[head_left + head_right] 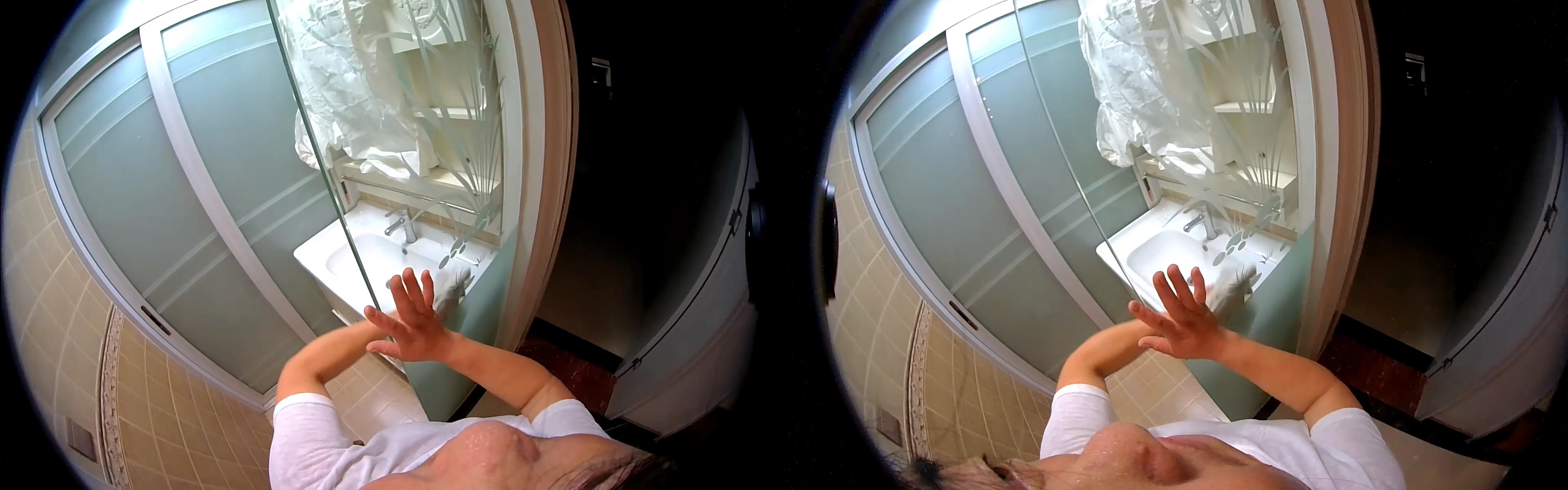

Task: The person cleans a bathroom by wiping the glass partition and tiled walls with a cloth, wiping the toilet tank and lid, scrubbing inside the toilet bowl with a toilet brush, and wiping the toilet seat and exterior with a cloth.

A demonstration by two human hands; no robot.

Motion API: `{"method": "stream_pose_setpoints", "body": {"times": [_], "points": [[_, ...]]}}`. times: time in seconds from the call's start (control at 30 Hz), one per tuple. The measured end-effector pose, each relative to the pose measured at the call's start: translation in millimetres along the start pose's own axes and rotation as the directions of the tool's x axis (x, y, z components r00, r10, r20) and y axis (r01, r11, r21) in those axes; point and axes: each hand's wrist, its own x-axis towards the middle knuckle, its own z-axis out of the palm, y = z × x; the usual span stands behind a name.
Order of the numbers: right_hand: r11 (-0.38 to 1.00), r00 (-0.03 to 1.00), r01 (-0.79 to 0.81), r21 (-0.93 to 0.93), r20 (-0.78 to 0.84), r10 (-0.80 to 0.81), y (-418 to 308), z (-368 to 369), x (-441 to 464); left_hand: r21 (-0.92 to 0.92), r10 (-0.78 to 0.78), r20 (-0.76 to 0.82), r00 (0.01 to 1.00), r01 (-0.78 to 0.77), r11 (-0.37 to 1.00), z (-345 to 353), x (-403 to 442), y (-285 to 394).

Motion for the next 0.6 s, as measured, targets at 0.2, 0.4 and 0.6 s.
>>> {"method": "stream_pose_setpoints", "body": {"times": [0.2,0.4,0.6], "points": [[1.000,1.000,0.004,0.008,-0.014,-0.004,-0.3,-1.4,1.2,-0.047,-0.081,-0.035,0.996,0.080,0.996,-2.1,-25.0,-25.5],[1.000,1.000,-0.005,-0.017,-0.031,0.004,-0.4,-0.5,-0.7,-0.071,-0.108,-0.041,0.993,0.105,0.992,-3.2,-29.8,-28.6],[0.999,0.995,-0.011,0.041,-0.102,0.015,1.5,2.9,-3.9,-0.137,-0.073,-0.091,0.993,0.060,0.989,-10.8,-48.0,-29.6]]}}
